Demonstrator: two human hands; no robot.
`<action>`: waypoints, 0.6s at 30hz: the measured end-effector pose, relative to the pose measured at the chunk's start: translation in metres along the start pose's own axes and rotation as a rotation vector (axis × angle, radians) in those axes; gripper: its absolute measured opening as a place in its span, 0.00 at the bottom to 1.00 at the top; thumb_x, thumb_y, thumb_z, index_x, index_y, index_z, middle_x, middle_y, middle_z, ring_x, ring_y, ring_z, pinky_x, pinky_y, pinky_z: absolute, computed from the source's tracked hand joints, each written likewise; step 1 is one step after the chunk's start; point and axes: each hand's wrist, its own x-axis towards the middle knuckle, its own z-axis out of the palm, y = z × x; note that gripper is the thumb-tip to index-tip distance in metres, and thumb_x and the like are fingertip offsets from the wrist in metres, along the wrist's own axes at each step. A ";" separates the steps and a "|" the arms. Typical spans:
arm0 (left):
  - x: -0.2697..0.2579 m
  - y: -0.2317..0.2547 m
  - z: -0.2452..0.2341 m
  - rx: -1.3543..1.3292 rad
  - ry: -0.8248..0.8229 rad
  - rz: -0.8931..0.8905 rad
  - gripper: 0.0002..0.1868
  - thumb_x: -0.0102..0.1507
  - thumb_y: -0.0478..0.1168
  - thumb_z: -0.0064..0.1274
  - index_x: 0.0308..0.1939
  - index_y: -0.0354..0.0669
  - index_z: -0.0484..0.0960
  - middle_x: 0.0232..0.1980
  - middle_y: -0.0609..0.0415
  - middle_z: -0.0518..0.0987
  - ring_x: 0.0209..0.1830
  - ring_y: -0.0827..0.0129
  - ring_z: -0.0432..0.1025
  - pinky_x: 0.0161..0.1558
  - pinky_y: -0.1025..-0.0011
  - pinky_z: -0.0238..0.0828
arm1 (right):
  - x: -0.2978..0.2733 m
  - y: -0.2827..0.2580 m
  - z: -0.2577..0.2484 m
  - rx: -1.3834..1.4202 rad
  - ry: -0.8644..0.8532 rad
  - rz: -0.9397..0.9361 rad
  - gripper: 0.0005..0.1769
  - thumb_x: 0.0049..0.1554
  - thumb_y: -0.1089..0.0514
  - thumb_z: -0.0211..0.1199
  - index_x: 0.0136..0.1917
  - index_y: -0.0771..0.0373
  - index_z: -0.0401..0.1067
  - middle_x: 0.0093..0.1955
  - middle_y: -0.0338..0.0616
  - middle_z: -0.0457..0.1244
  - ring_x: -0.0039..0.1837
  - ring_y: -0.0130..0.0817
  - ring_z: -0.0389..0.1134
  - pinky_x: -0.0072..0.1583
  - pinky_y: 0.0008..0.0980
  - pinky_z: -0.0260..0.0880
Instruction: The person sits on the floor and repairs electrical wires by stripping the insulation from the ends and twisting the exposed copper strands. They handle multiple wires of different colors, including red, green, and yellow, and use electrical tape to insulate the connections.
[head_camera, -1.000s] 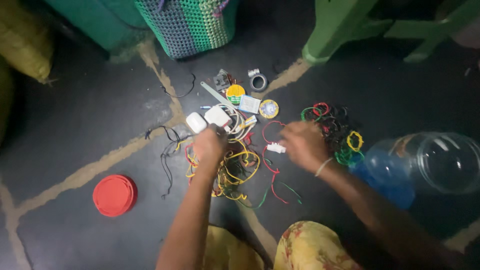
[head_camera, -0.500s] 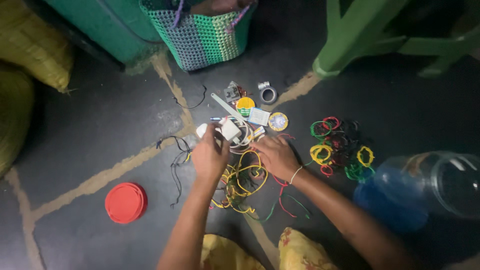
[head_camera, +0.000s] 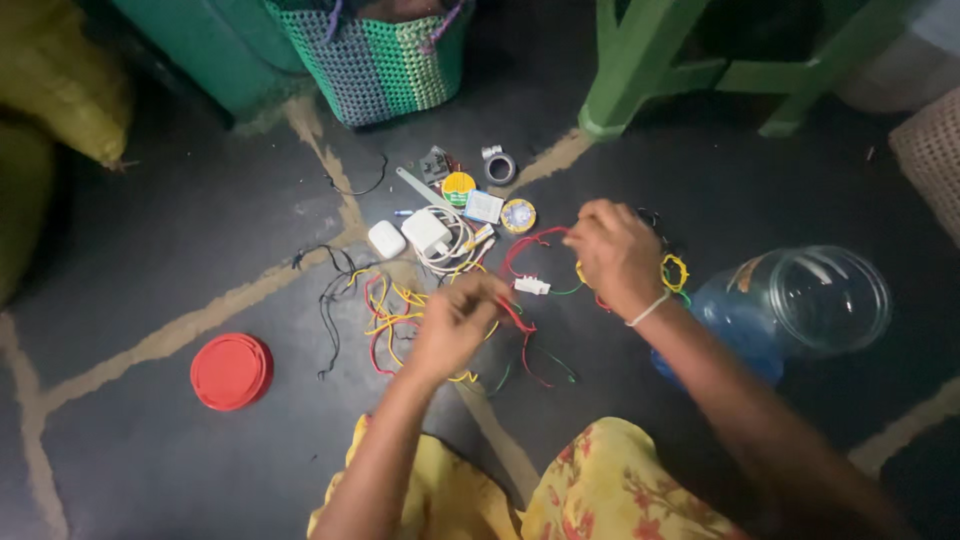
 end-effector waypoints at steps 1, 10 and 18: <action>-0.006 -0.007 0.008 -0.123 -0.010 -0.047 0.12 0.65 0.28 0.47 0.50 0.34 0.81 0.44 0.56 0.84 0.44 0.75 0.79 0.48 0.74 0.77 | -0.003 0.002 -0.009 0.005 0.044 0.009 0.06 0.54 0.60 0.69 0.42 0.61 0.73 0.47 0.43 0.67 0.50 0.43 0.69 0.51 0.42 0.69; -0.003 -0.002 0.055 -0.255 0.204 -0.069 0.24 0.72 0.44 0.46 0.70 0.36 0.71 0.57 0.51 0.81 0.53 0.73 0.74 0.51 0.75 0.71 | -0.019 -0.021 -0.063 0.124 -0.052 -0.024 0.03 0.52 0.63 0.68 0.42 0.58 0.76 0.39 0.41 0.68 0.44 0.44 0.70 0.47 0.43 0.68; 0.001 0.006 0.082 -0.144 -0.025 0.086 0.16 0.74 0.40 0.49 0.60 0.31 0.81 0.52 0.51 0.84 0.52 0.74 0.76 0.57 0.73 0.73 | -0.031 -0.039 -0.075 0.334 -0.203 0.106 0.05 0.54 0.61 0.68 0.45 0.60 0.76 0.43 0.43 0.69 0.46 0.43 0.72 0.46 0.38 0.71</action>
